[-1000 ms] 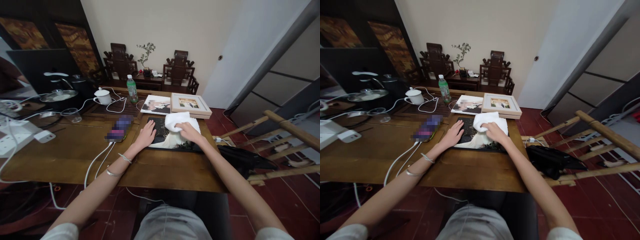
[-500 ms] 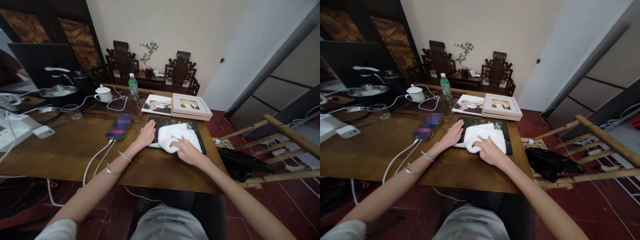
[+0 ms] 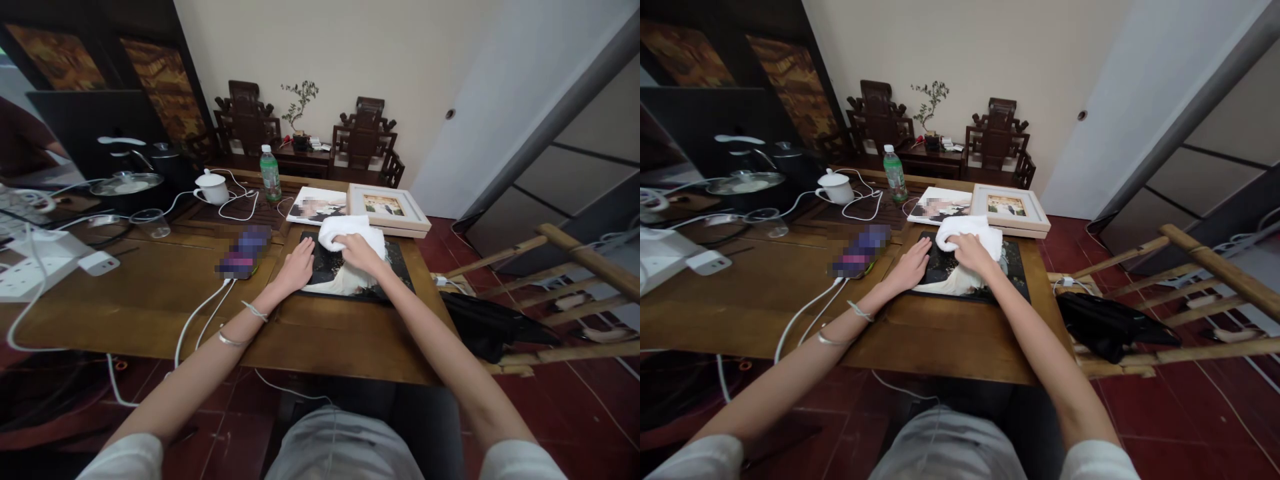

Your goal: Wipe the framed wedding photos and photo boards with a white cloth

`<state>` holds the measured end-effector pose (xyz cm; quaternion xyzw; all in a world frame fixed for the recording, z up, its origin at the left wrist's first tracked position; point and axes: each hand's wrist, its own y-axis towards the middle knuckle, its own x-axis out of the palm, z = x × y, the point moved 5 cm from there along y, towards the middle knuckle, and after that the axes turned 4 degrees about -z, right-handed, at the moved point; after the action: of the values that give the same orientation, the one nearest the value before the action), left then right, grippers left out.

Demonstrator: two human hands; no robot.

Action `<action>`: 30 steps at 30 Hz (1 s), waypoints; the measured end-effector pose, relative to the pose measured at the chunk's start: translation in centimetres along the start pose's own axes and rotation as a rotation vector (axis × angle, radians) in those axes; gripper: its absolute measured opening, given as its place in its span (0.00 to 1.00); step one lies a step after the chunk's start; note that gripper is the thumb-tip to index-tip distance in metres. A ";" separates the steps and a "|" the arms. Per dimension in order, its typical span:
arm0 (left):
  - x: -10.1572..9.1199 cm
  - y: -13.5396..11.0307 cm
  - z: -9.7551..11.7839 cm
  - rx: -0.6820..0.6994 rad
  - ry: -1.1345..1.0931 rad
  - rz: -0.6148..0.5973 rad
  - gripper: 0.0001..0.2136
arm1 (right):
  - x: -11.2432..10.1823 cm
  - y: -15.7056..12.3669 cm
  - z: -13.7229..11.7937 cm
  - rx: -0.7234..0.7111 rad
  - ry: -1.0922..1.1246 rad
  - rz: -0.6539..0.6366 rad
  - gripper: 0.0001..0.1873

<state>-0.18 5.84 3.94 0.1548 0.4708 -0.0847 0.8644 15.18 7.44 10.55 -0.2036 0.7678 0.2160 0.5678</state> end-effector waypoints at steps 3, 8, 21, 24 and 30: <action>-0.1 0.0 0.3 -0.020 0.018 -0.033 0.23 | 1.2 -3.4 -1.9 -0.035 -0.040 -0.031 0.30; 0.0 0.0 0.3 -0.028 0.038 -0.025 0.23 | 2.3 -10.2 -5.8 -0.107 -0.033 -0.150 0.31; 0.1 0.1 0.2 -0.003 0.003 0.012 0.22 | 0.7 -5.8 -1.9 0.010 0.042 -0.045 0.30; -0.3 0.1 0.2 0.030 -0.106 0.095 0.22 | 1.2 -3.1 -1.8 0.036 -0.050 -0.034 0.30; -2.6 -0.5 0.9 0.066 -0.339 0.311 0.25 | 2.5 -3.0 -5.5 -0.169 -0.046 -0.116 0.28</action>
<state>-0.98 5.10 6.47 0.2372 0.2862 0.0093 0.9283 11.89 1.72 9.28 -0.2901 0.7205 0.2514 0.5775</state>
